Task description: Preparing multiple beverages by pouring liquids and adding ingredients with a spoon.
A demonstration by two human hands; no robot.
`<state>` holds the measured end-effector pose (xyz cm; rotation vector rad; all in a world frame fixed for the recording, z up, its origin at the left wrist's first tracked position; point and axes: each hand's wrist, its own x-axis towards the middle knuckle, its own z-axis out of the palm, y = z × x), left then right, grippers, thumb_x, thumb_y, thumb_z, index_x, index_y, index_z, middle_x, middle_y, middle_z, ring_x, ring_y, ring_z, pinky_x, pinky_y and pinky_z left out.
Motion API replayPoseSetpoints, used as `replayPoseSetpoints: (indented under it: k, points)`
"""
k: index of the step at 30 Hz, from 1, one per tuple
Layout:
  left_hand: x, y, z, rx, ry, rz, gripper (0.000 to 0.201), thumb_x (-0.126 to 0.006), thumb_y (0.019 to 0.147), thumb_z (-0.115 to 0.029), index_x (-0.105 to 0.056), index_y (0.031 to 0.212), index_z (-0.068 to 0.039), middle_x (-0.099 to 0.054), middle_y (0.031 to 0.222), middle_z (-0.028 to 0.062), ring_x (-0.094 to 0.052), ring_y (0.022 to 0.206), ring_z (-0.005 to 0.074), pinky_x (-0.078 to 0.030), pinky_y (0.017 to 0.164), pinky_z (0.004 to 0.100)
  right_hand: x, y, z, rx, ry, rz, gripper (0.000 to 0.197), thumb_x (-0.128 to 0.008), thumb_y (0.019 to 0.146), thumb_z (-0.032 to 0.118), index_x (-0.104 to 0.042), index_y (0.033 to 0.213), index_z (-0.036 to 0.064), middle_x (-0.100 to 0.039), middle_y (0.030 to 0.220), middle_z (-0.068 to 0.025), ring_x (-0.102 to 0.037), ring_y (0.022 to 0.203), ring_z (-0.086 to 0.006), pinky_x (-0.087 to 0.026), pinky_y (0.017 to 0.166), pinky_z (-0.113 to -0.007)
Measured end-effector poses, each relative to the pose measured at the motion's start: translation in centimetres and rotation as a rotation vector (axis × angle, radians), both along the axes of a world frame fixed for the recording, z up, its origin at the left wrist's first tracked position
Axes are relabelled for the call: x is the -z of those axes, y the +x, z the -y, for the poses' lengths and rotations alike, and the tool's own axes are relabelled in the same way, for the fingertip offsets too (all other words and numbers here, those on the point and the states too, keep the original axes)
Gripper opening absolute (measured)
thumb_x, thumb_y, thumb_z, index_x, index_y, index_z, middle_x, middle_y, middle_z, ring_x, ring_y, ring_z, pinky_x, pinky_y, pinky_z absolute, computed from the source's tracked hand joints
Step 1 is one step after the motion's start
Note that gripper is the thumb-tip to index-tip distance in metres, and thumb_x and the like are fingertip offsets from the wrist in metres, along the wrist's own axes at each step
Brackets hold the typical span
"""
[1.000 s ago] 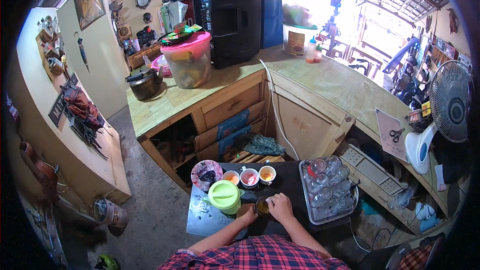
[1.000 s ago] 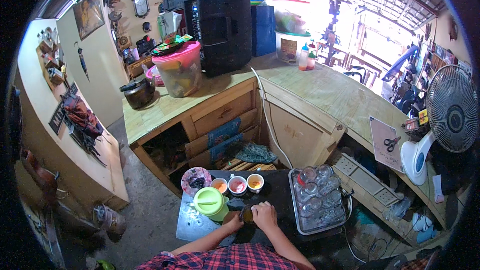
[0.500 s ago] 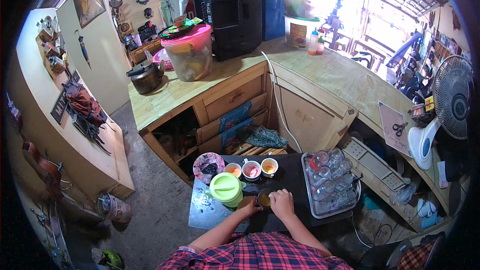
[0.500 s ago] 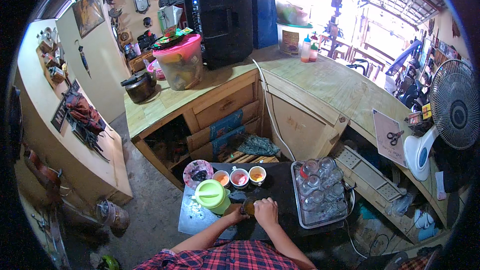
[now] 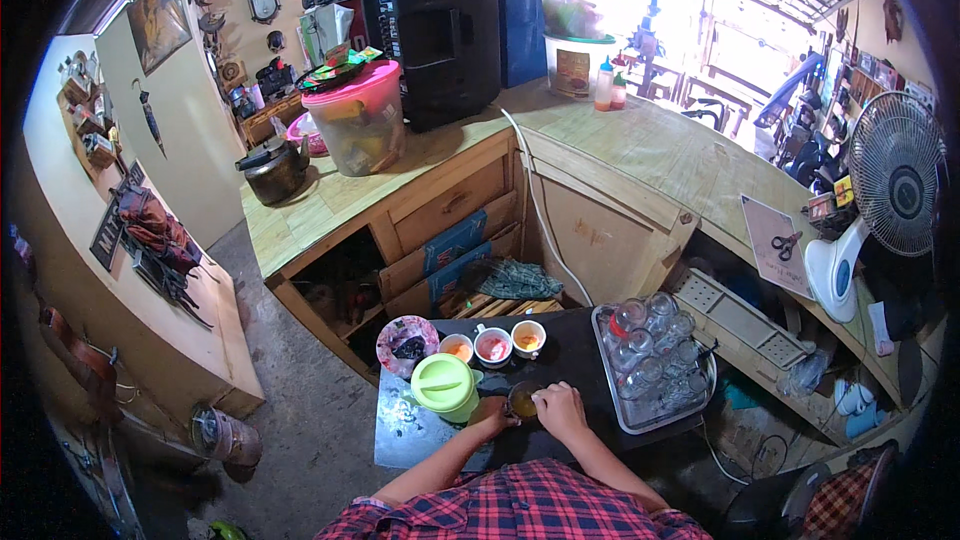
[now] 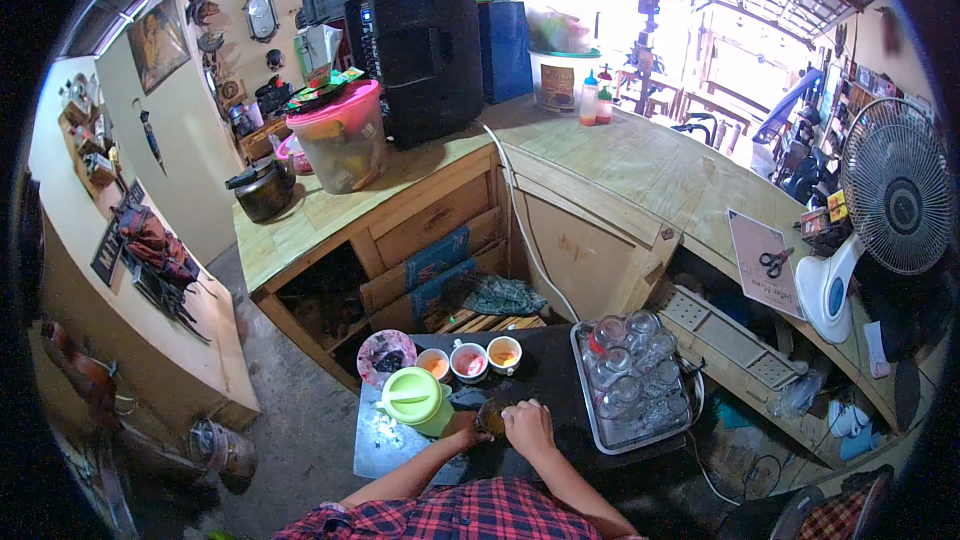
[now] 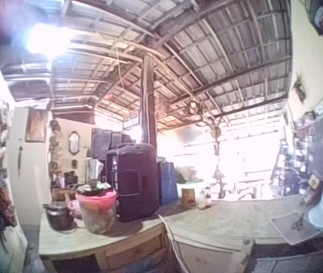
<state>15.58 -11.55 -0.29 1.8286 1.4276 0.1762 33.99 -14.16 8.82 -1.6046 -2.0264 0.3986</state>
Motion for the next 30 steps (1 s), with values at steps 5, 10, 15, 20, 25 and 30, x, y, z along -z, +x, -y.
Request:
replayPoseSetpoints:
  k: [5,10,15,20,25,30]
  points:
    - [0.0,0.6,0.6,-0.018,0.043,-0.037,0.046,-0.080,0.063,-0.040,-0.066,0.092,-0.007,-0.067,0.090,0.0156,-0.065,0.085,0.0326,-0.049,0.073,0.0430,0.8,0.1,0.1,-0.033,0.029,-0.060,0.014,-0.062,0.079,0.017,-0.070,0.076,0.0064,-0.064,0.077,-0.0125,-0.059,0.077,-0.0306,-0.048,0.070,-0.043]
    - [1.3,0.2,-0.2,-0.021,0.012,-0.026,0.048,-0.080,0.062,-0.041,-0.066,0.093,-0.006,-0.067,0.091,0.0167,-0.064,0.086,0.0336,-0.049,0.073,0.0429,0.3,0.3,-0.3,-0.058,0.027,0.045,0.015,-0.062,0.079,0.018,-0.071,0.076,0.0066,-0.064,0.076,-0.0124,-0.059,0.076,-0.0304,-0.048,0.070,-0.044]
    - [1.4,0.2,-0.4,0.007,0.047,-0.090,0.050,-0.079,0.063,-0.042,-0.065,0.094,-0.006,-0.066,0.092,0.0170,-0.064,0.087,0.0345,-0.049,0.075,0.0431,-0.1,0.2,-1.0,-0.046,0.047,0.034,0.016,-0.061,0.080,0.018,-0.071,0.076,0.0065,-0.065,0.077,-0.0126,-0.061,0.079,-0.0305,-0.048,0.073,-0.044]
    - [2.6,0.1,-0.4,-0.018,0.037,-0.060,0.052,-0.080,0.062,-0.045,-0.066,0.096,-0.008,-0.067,0.092,0.0155,-0.064,0.087,0.0333,-0.049,0.075,0.0419,-0.1,0.4,-1.2,-0.093,-0.022,0.090,0.018,-0.060,0.080,0.019,-0.071,0.076,0.0061,-0.066,0.076,-0.0136,-0.062,0.078,-0.0314,-0.049,0.073,-0.045]
    - [2.8,0.2,-0.5,-0.018,0.047,-0.031,0.055,-0.082,0.059,-0.046,-0.066,0.096,-0.008,-0.068,0.092,0.0139,-0.065,0.085,0.0314,-0.050,0.075,0.0403,-0.1,0.2,-1.5,-0.090,-0.111,0.157,0.019,-0.059,0.080,0.021,-0.071,0.076,0.0063,-0.066,0.079,-0.0130,-0.062,0.081,-0.0308,-0.048,0.074,-0.045]
    - [0.9,0.6,-0.3,-0.040,-0.010,-0.062,0.057,-0.083,0.057,-0.046,-0.066,0.096,-0.009,-0.068,0.094,0.0139,-0.065,0.087,0.0309,-0.050,0.075,0.0401,-0.7,0.2,-1.4,-0.066,-0.068,0.168,0.022,-0.058,0.081,0.023,-0.071,0.076,0.0064,-0.066,0.081,-0.0117,-0.062,0.082,-0.0297,-0.048,0.074,-0.044]
